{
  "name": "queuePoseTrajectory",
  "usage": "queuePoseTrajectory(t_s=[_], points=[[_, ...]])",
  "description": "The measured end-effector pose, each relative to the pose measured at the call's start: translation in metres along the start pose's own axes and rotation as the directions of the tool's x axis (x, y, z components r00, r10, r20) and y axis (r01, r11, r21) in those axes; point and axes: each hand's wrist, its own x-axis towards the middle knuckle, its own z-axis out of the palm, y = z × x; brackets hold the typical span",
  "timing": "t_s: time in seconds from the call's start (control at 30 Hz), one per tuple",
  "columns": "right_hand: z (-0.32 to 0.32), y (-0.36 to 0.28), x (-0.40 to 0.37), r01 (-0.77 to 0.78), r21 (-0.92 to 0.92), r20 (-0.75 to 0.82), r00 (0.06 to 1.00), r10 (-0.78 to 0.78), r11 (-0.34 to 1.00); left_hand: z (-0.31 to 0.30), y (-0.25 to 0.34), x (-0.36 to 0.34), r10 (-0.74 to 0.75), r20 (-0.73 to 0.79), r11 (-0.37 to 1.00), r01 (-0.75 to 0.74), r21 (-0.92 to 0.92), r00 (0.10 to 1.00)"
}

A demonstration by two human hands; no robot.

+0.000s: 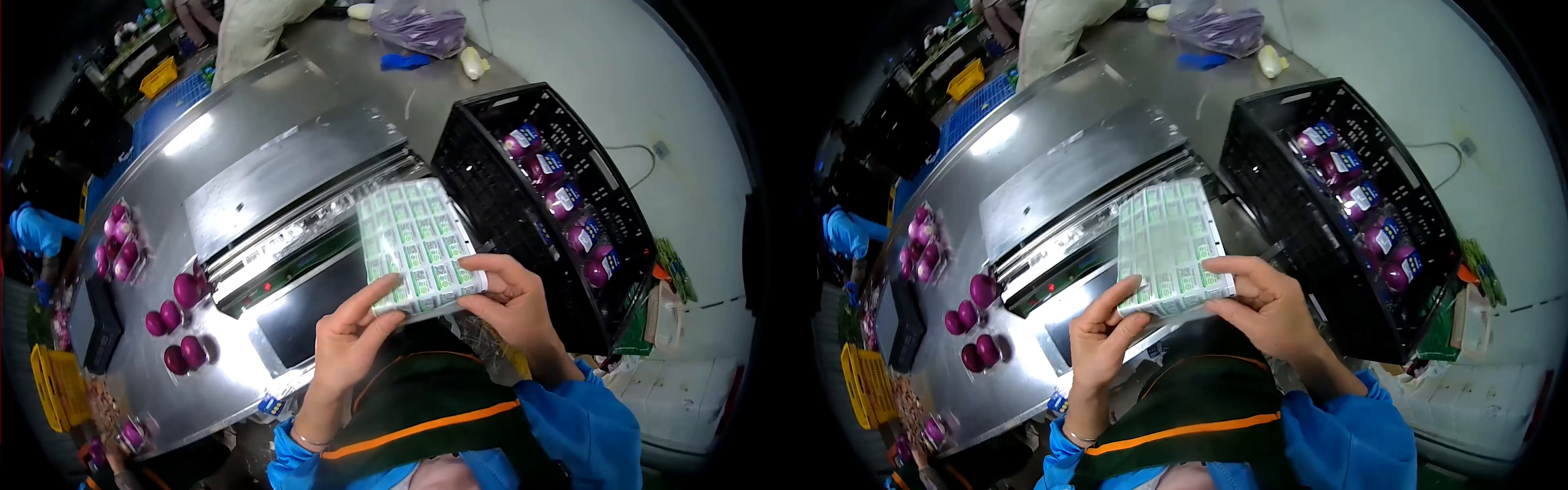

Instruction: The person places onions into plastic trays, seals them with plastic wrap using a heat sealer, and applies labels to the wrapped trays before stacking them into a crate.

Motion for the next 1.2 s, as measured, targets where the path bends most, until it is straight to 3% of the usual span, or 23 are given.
queuePoseTrajectory(t_s=[0.13,0.23,0.33,0.37,0.47,0.53,0.6,0.67,0.73,0.8,0.87,0.9,0.93,1.0,1.03,1.2], points=[[-0.049,-0.015,-0.007,-0.061,0.01,-0.163,0.985,0.062,0.998,0.039,0.002,0.034,0.074,0.15,0.954,-0.114,0.278,0.986],[-0.088,-0.022,-0.015,-0.114,-0.078,-0.292,0.952,0.087,0.99,0.078,-0.012,0.066,0.14,0.113,0.925,-0.171,0.338,0.984],[-0.132,-0.017,-0.018,-0.199,-0.339,-0.333,0.94,0.081,0.92,0.114,-0.027,0.102,0.098,0.117,0.928,-0.133,0.347,0.988],[-0.151,-0.019,-0.02,-0.25,-0.458,-0.264,0.955,0.138,0.853,0.126,-0.028,0.114,0.066,0.164,0.928,-0.121,0.353,0.984],[-0.197,-0.017,-0.011,0.021,-0.554,-0.272,0.94,-0.205,0.832,0.16,-0.034,0.144,-0.038,0.248,0.938,-0.051,0.344,0.968],[-0.225,-0.028,0.001,0.111,-0.649,-0.137,0.956,-0.26,0.752,0.183,-0.033,0.16,-0.084,0.308,0.907,-0.055,0.417,0.948],[-0.246,-0.03,0.009,-0.037,-0.712,-0.129,0.989,-0.078,0.702,0.197,-0.036,0.171,-0.148,0.35,0.9,-0.021,0.435,0.925],[-0.259,-0.048,0.005,-0.078,-0.84,-0.133,0.989,-0.063,0.536,0.208,-0.029,0.181,-0.18,0.384,0.891,-0.015,0.453,0.906],[-0.266,-0.045,0.009,0.078,-0.749,-0.125,0.959,-0.256,0.658,0.211,-0.026,0.194,-0.261,0.467,0.866,-0.009,0.501,0.845],[-0.262,-0.039,0.009,0.125,-0.633,-0.097,0.966,-0.239,0.764,0.22,-0.022,0.203,-0.367,0.543,0.841,0.019,0.541,0.755],[-0.259,-0.045,0.012,0.04,-0.542,-0.004,0.999,-0.051,0.839,0.226,-0.019,0.209,-0.383,0.608,0.824,-0.041,0.565,0.695],[-0.257,-0.041,0.012,0.07,-0.565,-0.048,0.992,-0.117,0.822,0.229,-0.02,0.212,-0.371,0.632,0.822,-0.075,0.565,0.681],[-0.258,-0.041,0.013,0.028,-0.561,-0.071,0.994,-0.082,0.827,0.23,-0.021,0.215,-0.359,0.65,0.825,-0.099,0.557,0.669],[-0.253,-0.037,0.013,-0.068,-0.532,-0.101,0.995,0.016,0.844,0.229,-0.024,0.216,-0.341,0.663,0.79,-0.179,0.587,0.666],[-0.25,-0.039,0.012,-0.19,-0.482,-0.136,0.981,0.142,0.855,0.228,-0.027,0.216,-0.316,0.671,0.781,-0.218,0.585,0.671],[-0.232,-0.02,-0.002,-0.237,-0.528,-0.263,0.959,0.108,0.815,0.228,-0.035,0.211,-0.369,0.645,0.75,-0.196,0.632,0.669]])
